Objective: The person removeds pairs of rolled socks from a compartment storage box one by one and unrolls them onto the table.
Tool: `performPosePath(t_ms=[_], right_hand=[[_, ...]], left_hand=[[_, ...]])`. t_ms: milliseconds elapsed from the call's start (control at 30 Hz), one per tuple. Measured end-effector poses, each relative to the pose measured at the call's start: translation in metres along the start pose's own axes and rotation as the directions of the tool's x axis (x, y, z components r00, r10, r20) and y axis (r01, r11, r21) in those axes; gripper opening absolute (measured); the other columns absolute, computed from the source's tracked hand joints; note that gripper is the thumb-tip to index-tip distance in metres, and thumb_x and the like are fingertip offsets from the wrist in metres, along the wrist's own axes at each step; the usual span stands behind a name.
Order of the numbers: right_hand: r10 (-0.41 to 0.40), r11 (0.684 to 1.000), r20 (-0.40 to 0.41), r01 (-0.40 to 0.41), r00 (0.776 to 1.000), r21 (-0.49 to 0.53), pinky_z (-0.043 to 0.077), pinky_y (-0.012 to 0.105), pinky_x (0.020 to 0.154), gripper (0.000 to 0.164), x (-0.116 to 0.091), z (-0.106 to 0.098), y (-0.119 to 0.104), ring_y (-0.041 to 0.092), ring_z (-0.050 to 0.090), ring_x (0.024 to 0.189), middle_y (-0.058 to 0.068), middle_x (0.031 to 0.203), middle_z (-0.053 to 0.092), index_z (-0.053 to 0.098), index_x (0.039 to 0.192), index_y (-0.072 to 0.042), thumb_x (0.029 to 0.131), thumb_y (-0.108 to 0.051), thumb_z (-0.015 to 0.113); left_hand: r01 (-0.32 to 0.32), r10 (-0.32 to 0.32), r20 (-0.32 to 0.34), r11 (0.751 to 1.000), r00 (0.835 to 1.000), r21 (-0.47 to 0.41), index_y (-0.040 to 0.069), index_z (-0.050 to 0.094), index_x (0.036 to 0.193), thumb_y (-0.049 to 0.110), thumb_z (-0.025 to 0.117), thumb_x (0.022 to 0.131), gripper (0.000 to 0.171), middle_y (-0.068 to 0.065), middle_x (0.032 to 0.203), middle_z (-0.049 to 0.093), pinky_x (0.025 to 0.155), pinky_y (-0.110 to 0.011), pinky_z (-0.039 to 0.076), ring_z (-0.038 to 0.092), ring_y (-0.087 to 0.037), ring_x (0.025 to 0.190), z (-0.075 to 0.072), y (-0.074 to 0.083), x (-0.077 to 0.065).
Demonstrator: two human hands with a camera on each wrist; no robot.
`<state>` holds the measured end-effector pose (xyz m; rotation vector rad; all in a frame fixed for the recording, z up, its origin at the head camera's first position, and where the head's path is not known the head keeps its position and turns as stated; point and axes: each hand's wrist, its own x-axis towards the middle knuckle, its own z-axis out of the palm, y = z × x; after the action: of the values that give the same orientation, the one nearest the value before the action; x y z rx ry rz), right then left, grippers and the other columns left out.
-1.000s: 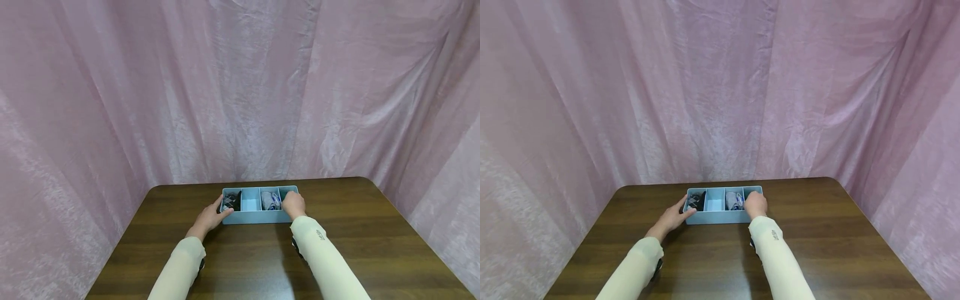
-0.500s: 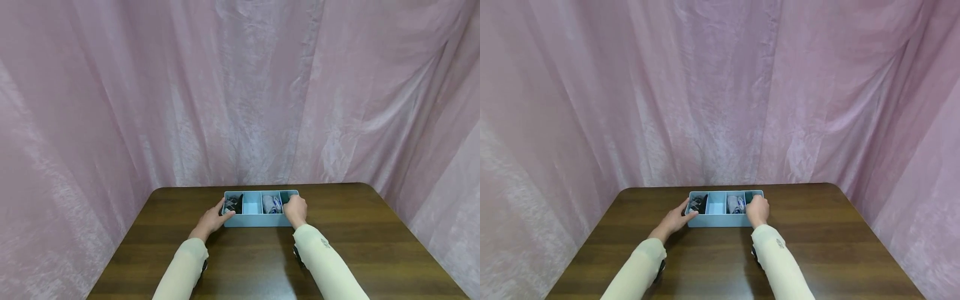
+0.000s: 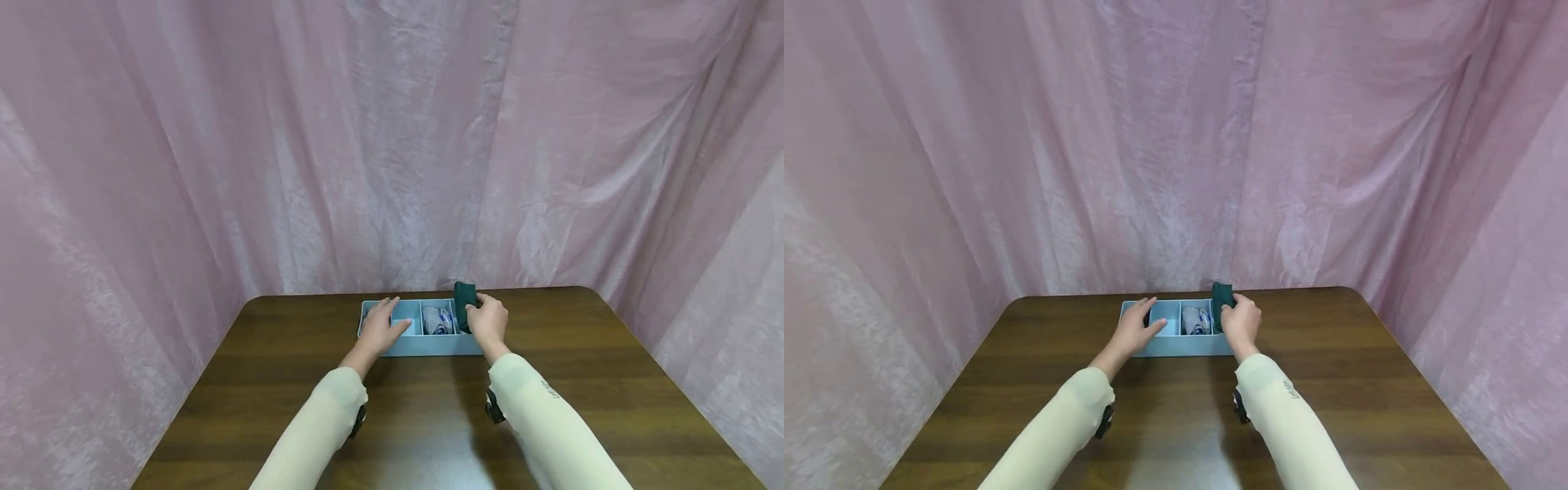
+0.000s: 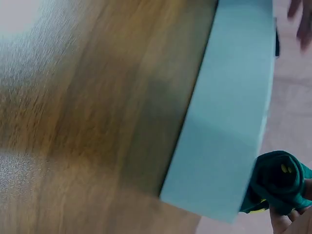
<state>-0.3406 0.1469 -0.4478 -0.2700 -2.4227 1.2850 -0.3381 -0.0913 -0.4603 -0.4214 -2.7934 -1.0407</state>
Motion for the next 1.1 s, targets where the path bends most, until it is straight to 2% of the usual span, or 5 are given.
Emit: performPosePath(t_ms=[267,567,800,967,1100], right_hand=[[0.067,0.989,0.037,-0.071,0.997,0.126,0.052,0.048,0.090,0.038,-0.019,-0.009,-0.030,0.036,0.063,0.109,0.020,0.117,0.069,0.066,0.127,-0.001,0.093,-0.017,0.068],[0.161,0.879,0.187,-0.227,0.969,0.418,0.050,0.047,0.095,0.044,-0.051,-0.002,-0.051,0.034,0.061,0.115,0.021,0.130,0.061,0.059,0.134,0.003,0.097,-0.020,0.064],[0.209,0.830,0.246,-0.305,0.946,0.467,0.043,0.051,0.102,0.042,-0.064,-0.001,-0.054,0.036,0.055,0.122,0.023,0.133,0.058,0.062,0.130,0.005,0.097,-0.021,0.062],[0.200,0.848,0.328,-0.331,0.923,0.414,0.040,0.052,0.104,0.045,-0.066,-0.007,-0.050,0.036,0.051,0.125,0.022,0.135,0.057,0.059,0.134,0.004,0.098,-0.022,0.061],[0.200,0.856,0.425,-0.368,0.883,0.362,0.043,0.044,0.089,0.046,-0.064,-0.016,-0.043,0.028,0.056,0.106,0.017,0.120,0.064,0.057,0.136,0.002,0.098,-0.024,0.059]], left_hand=[[-0.050,0.077,0.109,0.971,0.991,-0.233,0.010,0.050,0.146,0.034,0.048,0.106,0.047,-0.010,0.138,0.058,0.099,-0.045,0.047,0.055,-0.027,0.125,0.020,0.057,0.003],[0.061,0.020,0.170,0.885,0.985,-0.461,0.010,0.054,0.143,0.035,0.045,0.107,0.045,-0.010,0.128,0.065,0.090,-0.039,0.054,0.065,-0.022,0.110,0.019,0.057,-0.001],[0.084,0.015,0.172,0.830,0.985,-0.552,0.009,0.063,0.132,0.034,0.056,0.102,0.040,-0.007,0.114,0.070,0.087,-0.039,0.055,0.067,-0.020,0.103,0.013,0.057,-0.008],[0.082,-0.016,0.128,0.846,0.992,-0.527,0.006,0.065,0.128,0.032,0.064,0.098,0.039,-0.007,0.106,0.072,0.084,-0.039,0.056,0.069,-0.019,0.097,0.012,0.058,-0.013],[0.057,-0.039,0.049,0.895,0.998,-0.442,0.005,0.065,0.128,0.026,0.068,0.094,0.040,-0.006,0.099,0.072,0.079,-0.038,0.057,0.069,-0.018,0.088,0.015,0.058,-0.015]])
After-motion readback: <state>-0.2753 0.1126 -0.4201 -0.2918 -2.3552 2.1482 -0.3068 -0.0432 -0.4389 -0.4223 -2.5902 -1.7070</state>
